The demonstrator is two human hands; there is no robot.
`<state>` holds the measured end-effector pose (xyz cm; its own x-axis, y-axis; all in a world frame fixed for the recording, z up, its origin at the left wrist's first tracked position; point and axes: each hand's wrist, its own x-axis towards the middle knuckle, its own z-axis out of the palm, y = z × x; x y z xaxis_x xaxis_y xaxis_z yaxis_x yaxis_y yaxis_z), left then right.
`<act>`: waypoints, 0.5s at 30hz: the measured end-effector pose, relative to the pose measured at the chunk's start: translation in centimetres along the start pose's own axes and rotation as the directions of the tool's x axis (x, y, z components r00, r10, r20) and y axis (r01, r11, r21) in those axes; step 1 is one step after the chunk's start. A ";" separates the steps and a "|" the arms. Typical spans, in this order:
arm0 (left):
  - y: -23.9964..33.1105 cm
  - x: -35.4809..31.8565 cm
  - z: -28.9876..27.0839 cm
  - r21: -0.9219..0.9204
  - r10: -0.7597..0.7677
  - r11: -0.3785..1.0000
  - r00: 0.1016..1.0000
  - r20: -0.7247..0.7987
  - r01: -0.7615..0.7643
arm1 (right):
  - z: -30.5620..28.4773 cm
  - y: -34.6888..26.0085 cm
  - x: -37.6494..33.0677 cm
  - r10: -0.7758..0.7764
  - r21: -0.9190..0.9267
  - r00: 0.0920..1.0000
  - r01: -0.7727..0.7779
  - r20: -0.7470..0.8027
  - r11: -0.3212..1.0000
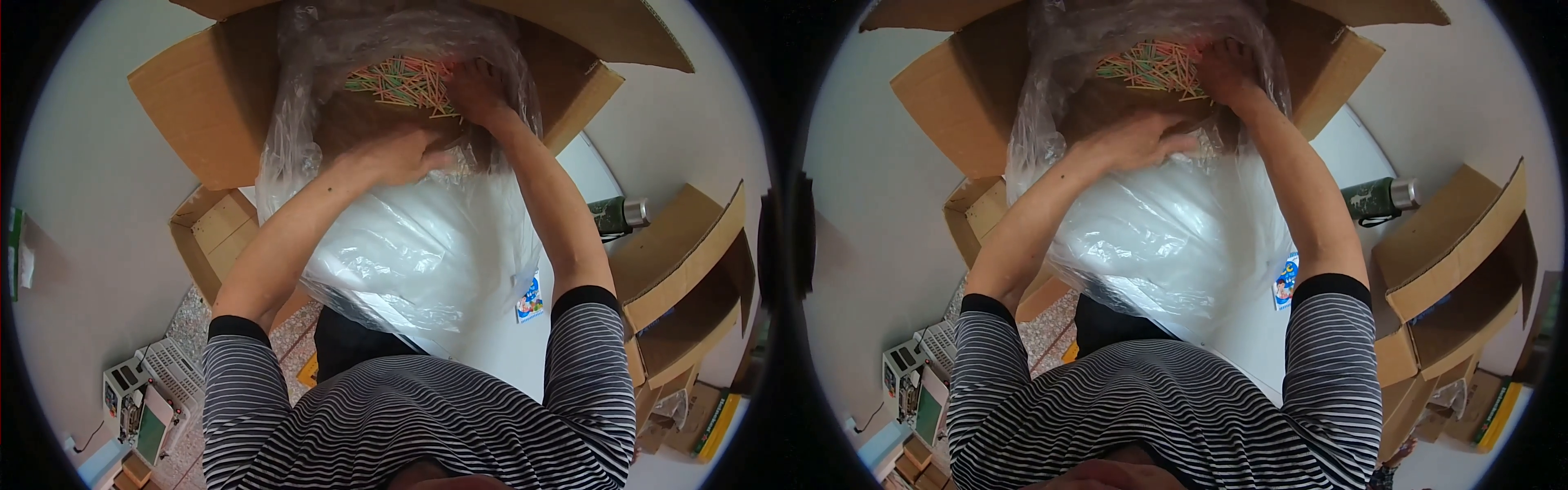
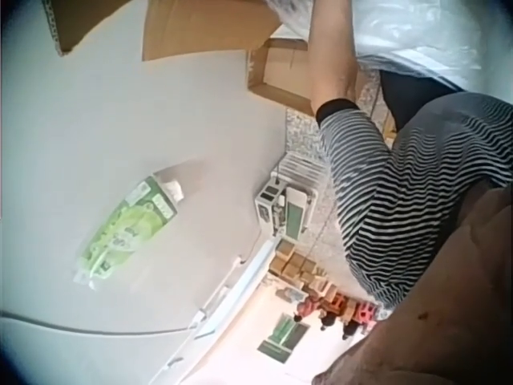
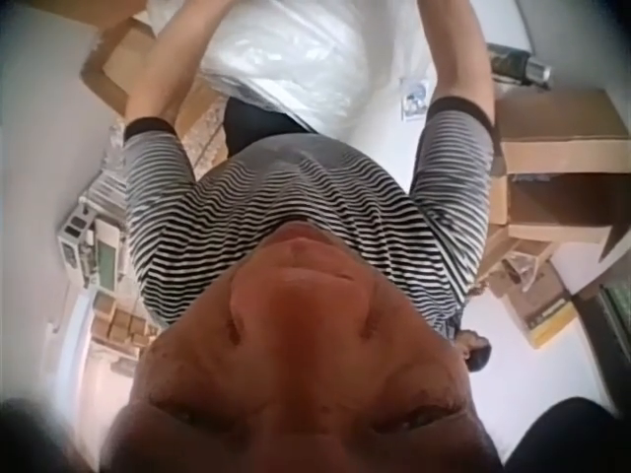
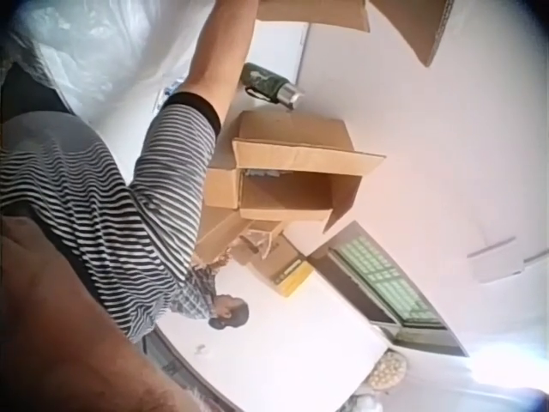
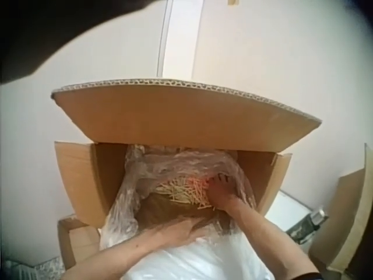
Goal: Sort small items into plastic packets and then pack those packets into cardboard boxes.
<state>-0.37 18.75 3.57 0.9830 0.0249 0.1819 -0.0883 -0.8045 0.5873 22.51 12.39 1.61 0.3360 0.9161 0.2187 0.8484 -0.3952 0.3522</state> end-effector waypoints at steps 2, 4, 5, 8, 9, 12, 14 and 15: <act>0.6 1.0 -2.1 0.001 -0.237 0.971 0.970 0.060 0.237 | -0.1 0.1 -0.2 0.038 0.051 0.999 -0.038 0.001 0.998; -0.5 2.5 -3.7 0.012 -0.246 0.969 0.969 -0.030 0.247 | 0.0 0.2 -0.5 0.073 0.103 0.997 -0.073 0.005 0.992; -1.4 3.8 -4.2 0.023 -0.245 0.968 0.962 -0.120 0.249 | 0.4 1.0 -0.8 0.019 0.099 1.000 -0.016 -0.020 0.995; -5.2 8.0 -5.2 -0.087 0.053 0.993 0.971 -0.234 -0.075 | 1.0 2.3 -1.4 -0.039 0.060 0.992 0.046 -0.116 0.997; -8.3 9.4 -5.3 -0.082 0.041 0.995 0.969 -0.242 -0.063 | 0.7 1.5 -0.9 -0.072 0.043 0.976 0.082 -0.203 0.996; -15.9 11.2 -5.0 -0.016 -0.073 0.997 0.870 -0.487 0.075 | -1.1 0.0 1.8 -0.137 0.342 0.991 0.130 -0.005 0.931; -17.4 10.7 -5.2 0.070 -0.069 0.989 0.838 -0.542 0.127 | -1.8 -0.7 2.4 -0.111 0.518 0.994 0.097 -0.004 0.850; -14.1 11.4 -4.9 0.036 -0.046 0.997 0.857 -0.514 0.075 | -1.0 1.5 0.9 -0.025 0.645 0.999 -0.008 0.042 0.764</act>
<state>11.34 33.24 1.24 0.7635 0.3635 0.5338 -0.0083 -0.8209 0.5709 23.66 12.58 3.29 0.3316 0.9277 0.1716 0.9096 -0.2660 -0.3192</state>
